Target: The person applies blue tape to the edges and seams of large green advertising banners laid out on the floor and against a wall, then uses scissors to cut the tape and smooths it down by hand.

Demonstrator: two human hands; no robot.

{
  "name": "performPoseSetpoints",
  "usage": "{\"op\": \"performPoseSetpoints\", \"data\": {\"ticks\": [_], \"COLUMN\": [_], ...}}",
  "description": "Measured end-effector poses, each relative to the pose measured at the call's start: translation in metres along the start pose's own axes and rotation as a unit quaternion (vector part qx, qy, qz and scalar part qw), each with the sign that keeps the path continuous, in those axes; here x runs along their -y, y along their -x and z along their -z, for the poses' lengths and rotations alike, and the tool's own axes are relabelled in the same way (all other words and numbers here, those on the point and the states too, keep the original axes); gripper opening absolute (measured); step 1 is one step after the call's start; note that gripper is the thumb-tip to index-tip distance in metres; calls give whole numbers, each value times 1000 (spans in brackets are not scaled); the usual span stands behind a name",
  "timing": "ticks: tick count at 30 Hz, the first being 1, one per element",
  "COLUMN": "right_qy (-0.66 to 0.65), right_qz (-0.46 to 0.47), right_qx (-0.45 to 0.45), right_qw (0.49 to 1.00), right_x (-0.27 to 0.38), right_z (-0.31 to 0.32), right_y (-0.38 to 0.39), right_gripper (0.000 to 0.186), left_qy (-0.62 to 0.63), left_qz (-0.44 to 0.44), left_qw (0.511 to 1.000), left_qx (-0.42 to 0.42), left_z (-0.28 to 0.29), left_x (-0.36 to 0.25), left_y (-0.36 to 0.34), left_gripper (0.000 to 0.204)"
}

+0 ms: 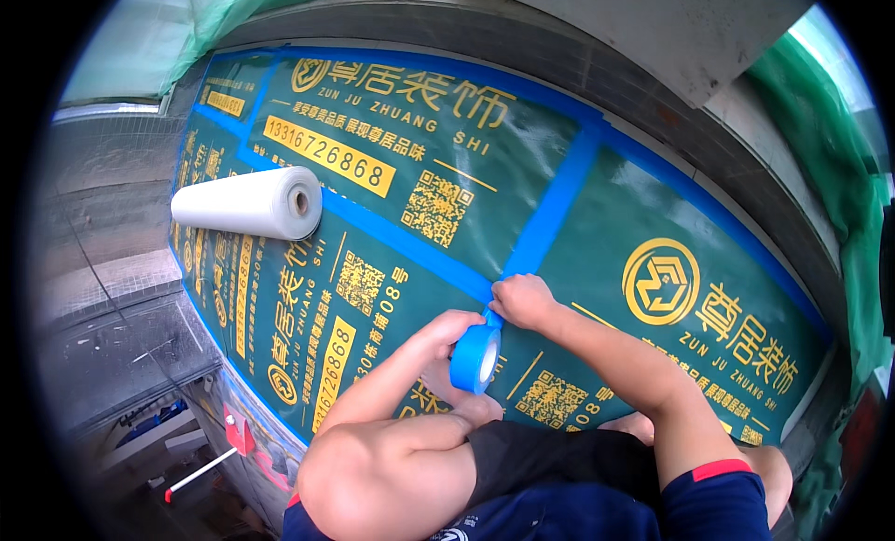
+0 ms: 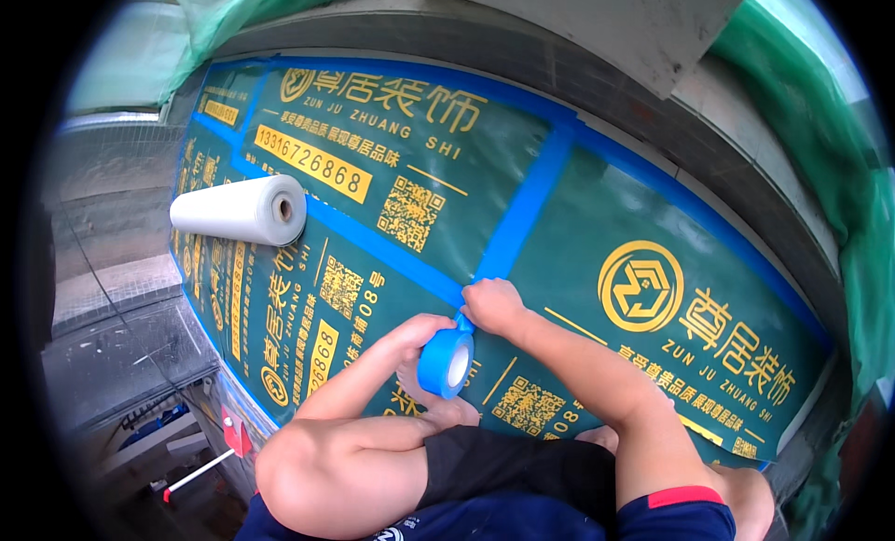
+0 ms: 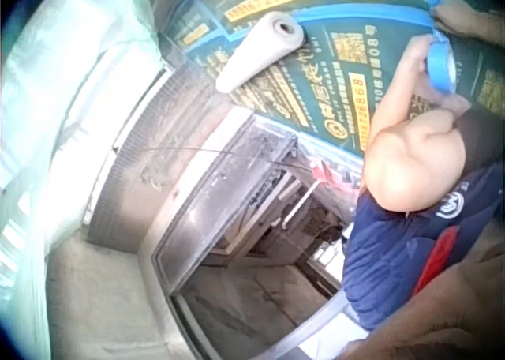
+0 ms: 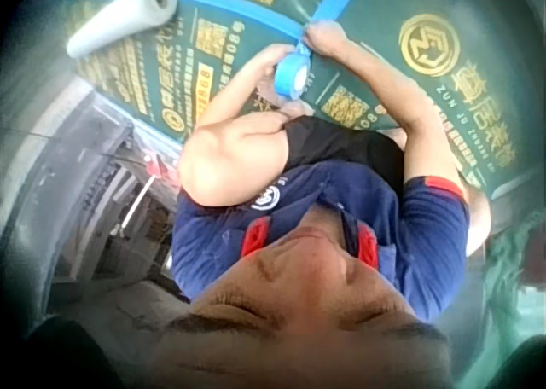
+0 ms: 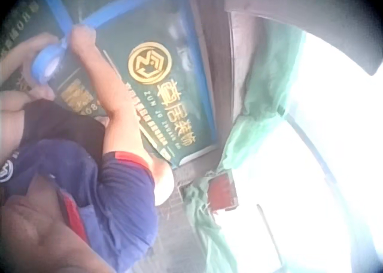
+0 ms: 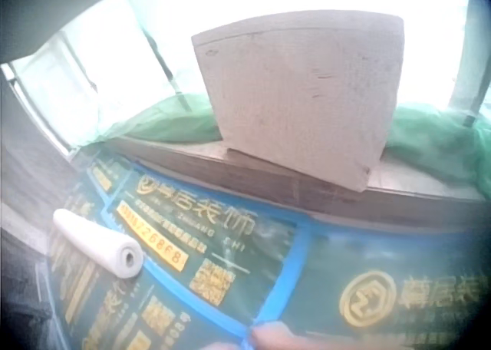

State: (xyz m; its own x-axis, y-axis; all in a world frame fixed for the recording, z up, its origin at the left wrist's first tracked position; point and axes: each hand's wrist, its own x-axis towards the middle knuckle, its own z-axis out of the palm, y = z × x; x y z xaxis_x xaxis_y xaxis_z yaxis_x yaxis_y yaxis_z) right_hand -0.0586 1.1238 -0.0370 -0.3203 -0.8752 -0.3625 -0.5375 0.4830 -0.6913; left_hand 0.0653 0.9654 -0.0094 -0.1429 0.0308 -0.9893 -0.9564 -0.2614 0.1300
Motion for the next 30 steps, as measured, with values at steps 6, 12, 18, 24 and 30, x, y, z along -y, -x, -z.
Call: {"op": "performPoseSetpoints", "data": {"ticks": [6, 12, 18, 24, 30], "right_qy": [23, 18, 15, -217, -336], "right_qz": [-60, -64, -8, 247, 298], "right_qx": [78, 52, 32, -44, 202], "right_qw": [995, 996, 999, 943, 871], "right_x": [15, 11, 10, -9, -31], "right_z": [16, 13, -10, -120, -17], "right_y": [-24, -20, -9, 17, -17], "right_gripper": [20, 17, 16, 36, 43], "left_qy": [-83, -178, -352, -272, -46], "left_qz": [-1, -116, -175, -263, -440], "left_qw": [996, 977, 891, 922, 891], "left_qx": [-20, -35, 229, 78, -99], "left_z": [8, -35, -71, -64, -97], "left_x": [-7, -3, 3, -65, -36], "left_y": [0, 2, 73, 151, 134], "left_gripper": [20, 21, 29, 39, 39]}}
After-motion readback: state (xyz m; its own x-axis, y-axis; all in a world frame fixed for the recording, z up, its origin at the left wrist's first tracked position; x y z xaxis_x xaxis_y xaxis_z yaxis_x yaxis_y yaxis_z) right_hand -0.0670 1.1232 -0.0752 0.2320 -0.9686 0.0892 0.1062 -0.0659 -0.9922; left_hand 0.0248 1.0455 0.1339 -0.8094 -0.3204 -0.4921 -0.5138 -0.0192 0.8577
